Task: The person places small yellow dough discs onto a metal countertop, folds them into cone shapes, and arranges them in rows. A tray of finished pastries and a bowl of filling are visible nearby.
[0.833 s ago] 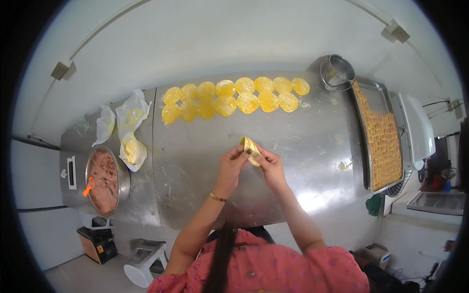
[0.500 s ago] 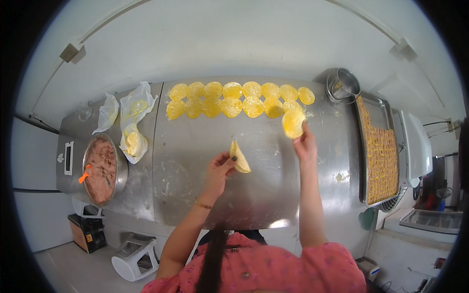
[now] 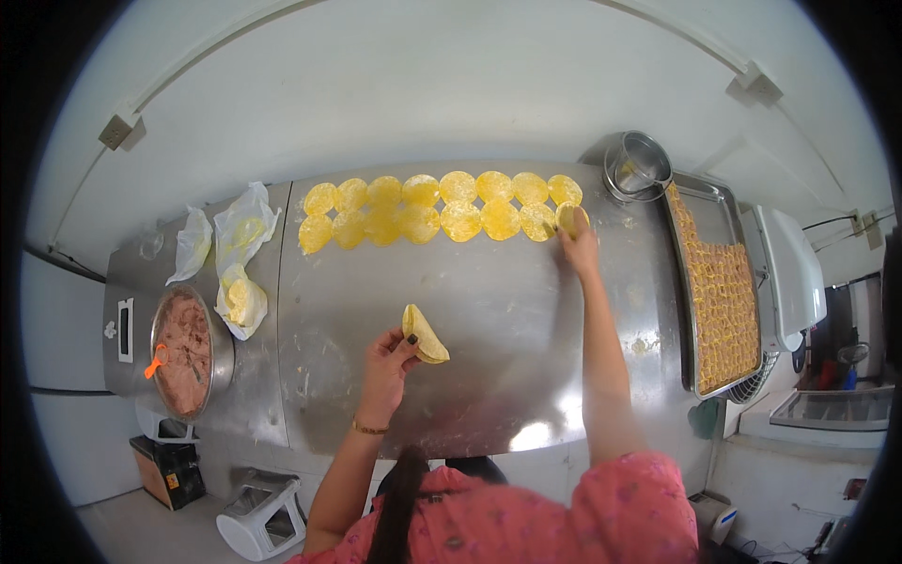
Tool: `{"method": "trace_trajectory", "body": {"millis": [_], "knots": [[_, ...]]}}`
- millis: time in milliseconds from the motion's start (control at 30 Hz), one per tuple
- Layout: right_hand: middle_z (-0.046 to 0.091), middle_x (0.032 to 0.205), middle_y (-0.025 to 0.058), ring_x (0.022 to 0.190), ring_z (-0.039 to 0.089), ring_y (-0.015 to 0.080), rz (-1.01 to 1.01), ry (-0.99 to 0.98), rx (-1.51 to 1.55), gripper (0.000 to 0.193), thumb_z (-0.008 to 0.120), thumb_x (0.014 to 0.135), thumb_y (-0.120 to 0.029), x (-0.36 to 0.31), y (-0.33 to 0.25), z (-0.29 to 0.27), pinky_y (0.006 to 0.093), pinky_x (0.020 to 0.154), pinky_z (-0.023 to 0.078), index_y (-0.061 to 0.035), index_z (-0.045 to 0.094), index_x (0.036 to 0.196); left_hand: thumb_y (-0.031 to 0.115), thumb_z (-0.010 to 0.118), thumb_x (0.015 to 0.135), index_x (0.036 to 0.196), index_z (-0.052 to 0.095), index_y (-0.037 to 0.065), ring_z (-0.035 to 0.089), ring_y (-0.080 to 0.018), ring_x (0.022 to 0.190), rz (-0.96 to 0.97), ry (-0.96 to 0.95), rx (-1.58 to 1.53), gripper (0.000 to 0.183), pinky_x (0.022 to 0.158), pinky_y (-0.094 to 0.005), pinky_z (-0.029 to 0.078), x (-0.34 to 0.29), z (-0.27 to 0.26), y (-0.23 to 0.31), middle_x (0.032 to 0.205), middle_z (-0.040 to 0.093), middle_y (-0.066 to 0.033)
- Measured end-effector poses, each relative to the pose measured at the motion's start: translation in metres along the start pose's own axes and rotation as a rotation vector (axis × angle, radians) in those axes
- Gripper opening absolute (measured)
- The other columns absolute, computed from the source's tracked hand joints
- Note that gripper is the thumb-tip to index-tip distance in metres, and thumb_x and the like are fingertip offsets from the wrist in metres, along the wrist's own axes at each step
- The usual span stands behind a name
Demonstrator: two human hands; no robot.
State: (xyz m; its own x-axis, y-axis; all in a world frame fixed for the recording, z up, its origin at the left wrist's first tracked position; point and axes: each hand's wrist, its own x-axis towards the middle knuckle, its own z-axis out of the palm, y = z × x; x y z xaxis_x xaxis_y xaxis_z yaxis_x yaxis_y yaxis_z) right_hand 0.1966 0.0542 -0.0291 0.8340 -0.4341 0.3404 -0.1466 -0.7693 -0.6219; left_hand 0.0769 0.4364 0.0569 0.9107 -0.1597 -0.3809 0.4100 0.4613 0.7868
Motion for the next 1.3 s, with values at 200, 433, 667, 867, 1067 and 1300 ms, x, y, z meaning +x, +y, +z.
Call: {"method": "trace_trajectory", "body": {"millis": [200,433,667,867,1067,1300], "knots": [[0.043,0.137,0.0101,0.128,0.038,0.0284,-0.01,-0.119,-0.184,0.045,0.055,0.085,-0.012,-0.023,0.034,0.01,0.0515,0.106,0.022,-0.0115,0.048,0.129,0.007,0.063,0.084,0.099,0.06,0.001,0.061,-0.0124,0.084,0.001,0.004,-0.009,0.016,0.073,-0.0285,0.053,0.0,-0.009,-0.007,0.092,0.062,-0.0038],[0.052,0.128,0.01,0.12,0.047,0.0305,-0.091,-0.047,-0.252,0.03,0.057,0.084,-0.01,-0.019,0.035,0.008,0.0497,0.101,0.032,-0.0073,0.06,0.113,0.007,0.063,0.085,0.1,0.06,0.001,0.061,-0.0131,0.085,0.003,-0.018,-0.03,0.017,0.075,-0.0303,0.053,-0.001,-0.001,-0.005,0.094,0.062,-0.0044],[0.063,0.104,0.0101,0.095,0.059,0.0244,-0.046,-0.022,0.208,0.023,0.061,0.078,-0.005,-0.046,-0.041,0.016,0.036,0.086,0.045,-0.004,0.064,0.101,0.009,0.059,0.088,0.107,0.059,0.0,0.061,-0.013,0.086,0.008,0.05,-0.047,0.021,0.078,-0.0287,0.052,-0.004,-0.014,-0.004,0.096,0.062,-0.0042],[0.064,0.092,0.0059,0.079,0.061,0.0122,-0.068,-0.655,0.885,0.02,0.067,0.072,0.003,-0.158,-0.234,0.01,0.0263,0.072,0.05,0.0,0.064,0.091,0.009,0.055,0.09,0.108,0.058,0.0,0.061,-0.0138,0.09,0.083,-0.001,-0.124,0.021,0.082,-0.0289,0.051,-0.013,-0.037,0.011,0.1,0.062,-0.0054],[0.064,0.092,0.0093,0.078,0.061,0.0124,0.014,-0.691,0.951,0.011,0.063,0.075,0.007,-0.198,-0.284,0.026,0.0249,0.07,0.051,0.0034,0.065,0.085,0.009,0.055,0.09,0.106,0.059,0.0,0.061,-0.0133,0.088,0.12,0.064,-0.112,0.019,0.081,-0.0291,0.052,-0.03,-0.078,0.023,0.098,0.062,-0.005],[0.064,0.091,0.0077,0.082,0.059,0.0136,0.227,-0.74,1.063,0.012,0.058,0.078,0.007,-0.233,-0.321,0.049,0.025,0.076,0.047,0.0041,0.067,0.085,0.009,0.057,0.088,0.103,0.06,-0.001,0.061,-0.011,0.085,0.093,0.085,-0.064,0.018,0.078,-0.0268,0.052,-0.047,-0.123,0.048,0.095,0.062,-0.0041]]}}
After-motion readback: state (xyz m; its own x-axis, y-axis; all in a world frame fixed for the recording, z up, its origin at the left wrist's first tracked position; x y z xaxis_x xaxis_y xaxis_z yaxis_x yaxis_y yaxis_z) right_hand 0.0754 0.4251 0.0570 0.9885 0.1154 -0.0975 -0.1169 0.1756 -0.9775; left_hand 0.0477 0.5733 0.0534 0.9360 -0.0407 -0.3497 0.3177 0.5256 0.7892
